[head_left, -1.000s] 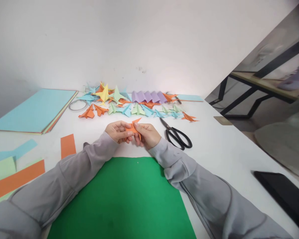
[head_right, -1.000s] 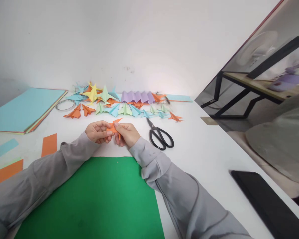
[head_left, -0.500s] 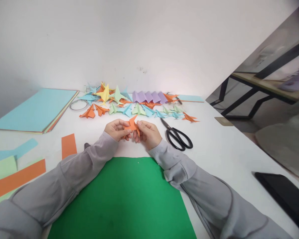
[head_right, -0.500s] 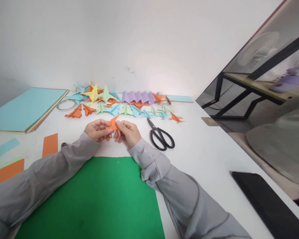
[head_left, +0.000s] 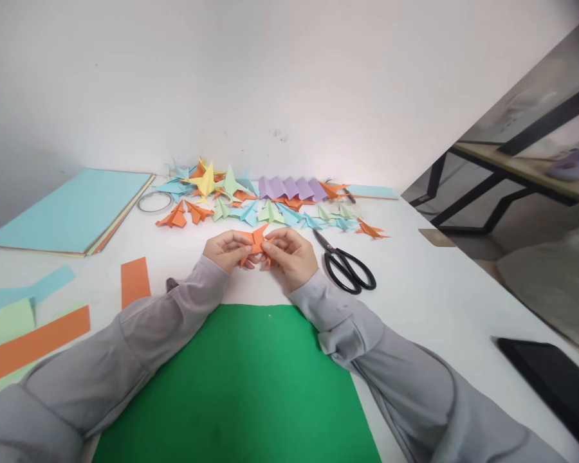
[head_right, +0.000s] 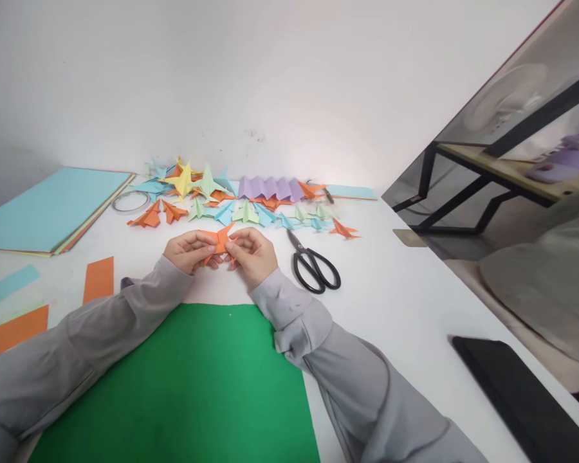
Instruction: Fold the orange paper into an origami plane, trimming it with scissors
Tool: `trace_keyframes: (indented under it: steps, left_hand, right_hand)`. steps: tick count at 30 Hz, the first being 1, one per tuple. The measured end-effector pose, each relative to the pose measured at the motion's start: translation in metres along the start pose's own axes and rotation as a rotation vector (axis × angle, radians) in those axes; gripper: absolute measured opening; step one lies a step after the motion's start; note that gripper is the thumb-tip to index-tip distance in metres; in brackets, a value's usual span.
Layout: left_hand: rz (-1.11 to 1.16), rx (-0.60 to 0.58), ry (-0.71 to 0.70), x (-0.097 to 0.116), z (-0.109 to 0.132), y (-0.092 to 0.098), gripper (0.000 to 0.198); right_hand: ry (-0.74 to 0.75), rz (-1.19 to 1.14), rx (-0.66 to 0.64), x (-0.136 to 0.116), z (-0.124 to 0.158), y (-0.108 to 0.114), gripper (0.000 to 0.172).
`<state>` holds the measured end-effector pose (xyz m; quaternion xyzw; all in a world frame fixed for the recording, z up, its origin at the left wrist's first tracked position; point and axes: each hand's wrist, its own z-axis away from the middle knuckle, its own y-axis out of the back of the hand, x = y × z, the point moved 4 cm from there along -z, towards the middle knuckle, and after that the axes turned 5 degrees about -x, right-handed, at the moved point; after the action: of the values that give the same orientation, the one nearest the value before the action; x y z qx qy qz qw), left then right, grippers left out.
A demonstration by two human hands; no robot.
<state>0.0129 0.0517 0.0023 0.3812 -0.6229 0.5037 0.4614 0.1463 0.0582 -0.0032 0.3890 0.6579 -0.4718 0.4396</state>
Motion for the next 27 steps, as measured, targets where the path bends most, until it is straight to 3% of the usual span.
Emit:
trace_keyframes:
  steps: [10,21,27]
  left_hand:
    - [-0.004,0.060,-0.027,0.0007,-0.0008,0.0030,0.027]
    - [0.067,0.148,0.041,0.0007,-0.0001,0.0056,0.031]
    - [0.105,0.084,0.023,-0.0007,-0.0015,0.0060,0.034]
  right_hand:
    - [0.031,0.122,0.008,-0.0008,0.0023,-0.0033,0.027]
    - [0.093,0.222,-0.014,-0.0032,0.0044,-0.0037,0.019]
    - [0.164,0.347,-0.037,-0.0021,0.0039,-0.0022,0.015]
